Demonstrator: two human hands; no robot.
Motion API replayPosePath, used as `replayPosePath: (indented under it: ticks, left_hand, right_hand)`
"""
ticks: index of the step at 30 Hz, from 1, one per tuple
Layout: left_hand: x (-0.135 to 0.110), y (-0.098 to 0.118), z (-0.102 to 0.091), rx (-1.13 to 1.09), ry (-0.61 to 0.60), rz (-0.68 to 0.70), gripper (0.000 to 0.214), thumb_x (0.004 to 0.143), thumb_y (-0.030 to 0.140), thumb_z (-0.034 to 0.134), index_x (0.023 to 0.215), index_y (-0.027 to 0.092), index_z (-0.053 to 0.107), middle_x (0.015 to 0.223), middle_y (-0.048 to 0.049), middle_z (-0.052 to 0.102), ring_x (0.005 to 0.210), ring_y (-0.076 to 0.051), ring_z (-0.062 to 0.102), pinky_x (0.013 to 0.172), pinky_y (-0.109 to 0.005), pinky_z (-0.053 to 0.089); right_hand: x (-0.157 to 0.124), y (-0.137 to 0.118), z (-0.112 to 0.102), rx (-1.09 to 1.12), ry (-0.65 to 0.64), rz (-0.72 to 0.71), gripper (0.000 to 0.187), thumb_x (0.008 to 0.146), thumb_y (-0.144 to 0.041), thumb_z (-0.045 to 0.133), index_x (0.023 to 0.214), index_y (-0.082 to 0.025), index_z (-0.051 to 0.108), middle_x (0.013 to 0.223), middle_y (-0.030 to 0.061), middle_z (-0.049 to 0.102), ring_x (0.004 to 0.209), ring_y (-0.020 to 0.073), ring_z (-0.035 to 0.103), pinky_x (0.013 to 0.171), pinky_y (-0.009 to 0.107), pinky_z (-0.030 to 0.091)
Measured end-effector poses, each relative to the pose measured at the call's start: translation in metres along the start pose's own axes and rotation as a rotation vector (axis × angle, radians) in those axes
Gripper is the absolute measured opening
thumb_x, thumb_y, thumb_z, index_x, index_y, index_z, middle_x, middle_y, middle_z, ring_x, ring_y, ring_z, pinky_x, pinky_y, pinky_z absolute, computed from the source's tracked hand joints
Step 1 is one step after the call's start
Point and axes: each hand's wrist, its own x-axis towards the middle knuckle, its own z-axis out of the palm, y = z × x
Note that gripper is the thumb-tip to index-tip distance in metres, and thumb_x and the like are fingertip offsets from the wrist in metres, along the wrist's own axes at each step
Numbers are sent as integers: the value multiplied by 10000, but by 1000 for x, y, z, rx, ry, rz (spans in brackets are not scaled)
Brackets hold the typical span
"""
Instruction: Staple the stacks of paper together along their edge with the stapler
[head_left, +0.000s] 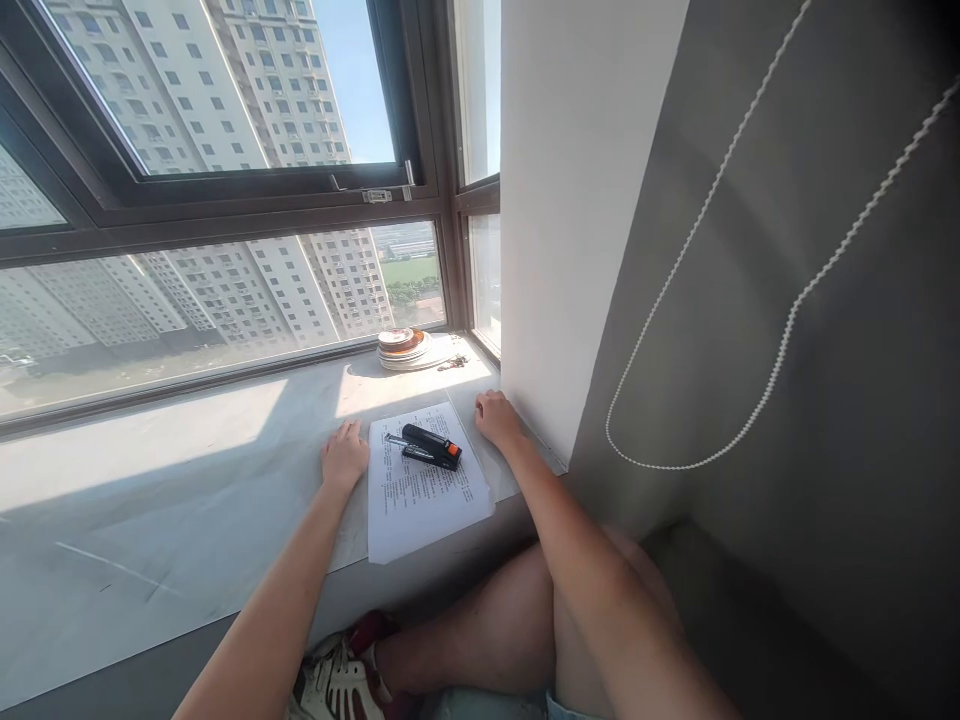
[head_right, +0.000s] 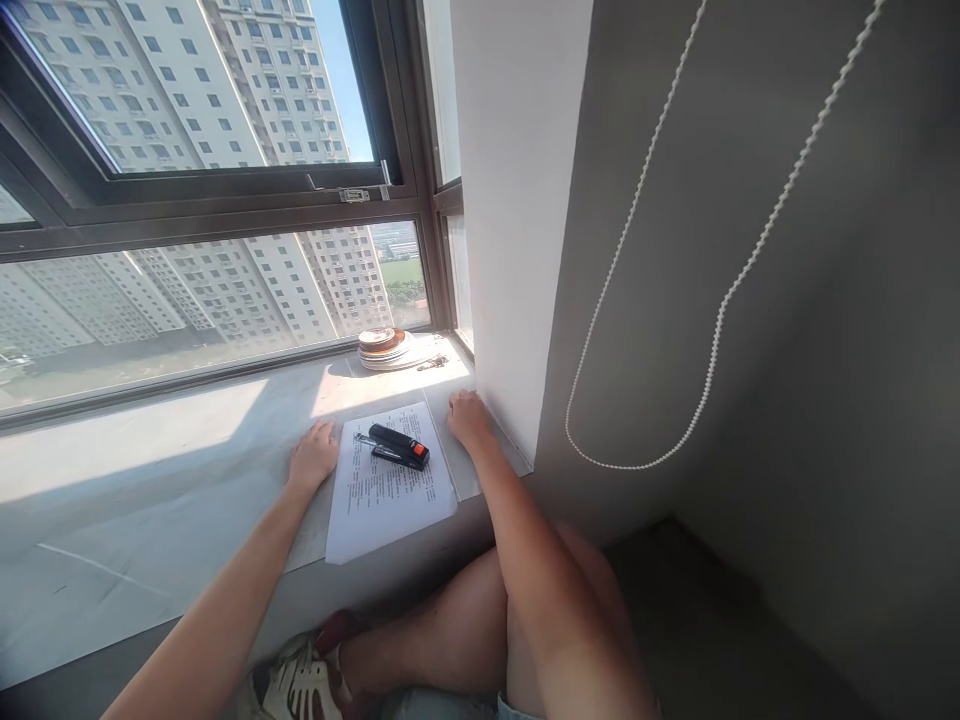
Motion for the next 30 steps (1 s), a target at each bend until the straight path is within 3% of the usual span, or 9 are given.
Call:
replayPosePath:
  ticks: [6,14,17,21,25,30]
  left_hand:
    - [-1,-7,-2,65,-4,27,520,852,22,515,1285,163,764,1451,-184,674,1344,-365,617,1173,-496,453]
    - [-5,-7,-8,41,69,32,356,886,54,516,1046,160,816,1137,-186,725,1146,-375,653,979,-450,543]
    - [-5,-6,-7,31,77,23,327,885,50,518,991,176,800,1107,-179,694,1089,-363,657,974,-454,541]
    - [-4,-7,-5,20,112,4,325,893,65,533,1098,173,762,1197,-188,629,1131,-362,632,1041,-475,515]
    - [-3,-9,-5,3,140,-12,316,928,85,502,1130,168,730,1250,-195,596,1163,-350,620,1058,-477,512]
    - [-4,-9,-6,-13,145,-3,324,945,88,443,1075,180,725,1158,-179,637,1110,-324,641,1036,-463,528]
  right_hand:
    - [-1,1,0,10,3,56,299,1003,-124,521,1202,-102,742,1386,195,627,1256,280,587,1033,340,486]
    - [-1,2,2,5,-15,59,408,1009,-124,487,1329,-103,739,1429,192,637,1303,299,573,1067,368,490]
    - [-1,4,2,8,-9,47,418,1004,-127,495,1352,-106,727,1449,186,634,1327,301,565,1080,367,486]
    - [-4,2,2,24,37,27,453,986,-91,488,1388,-108,694,1513,179,594,1357,292,555,1090,364,491]
    - [-11,-10,2,51,111,-38,435,993,-66,443,1333,-133,706,1534,153,572,1360,257,546,1143,362,472]
    - [-22,-29,2,161,161,-272,356,1007,-74,446,1194,-167,734,1406,139,641,1272,256,588,1105,399,506]
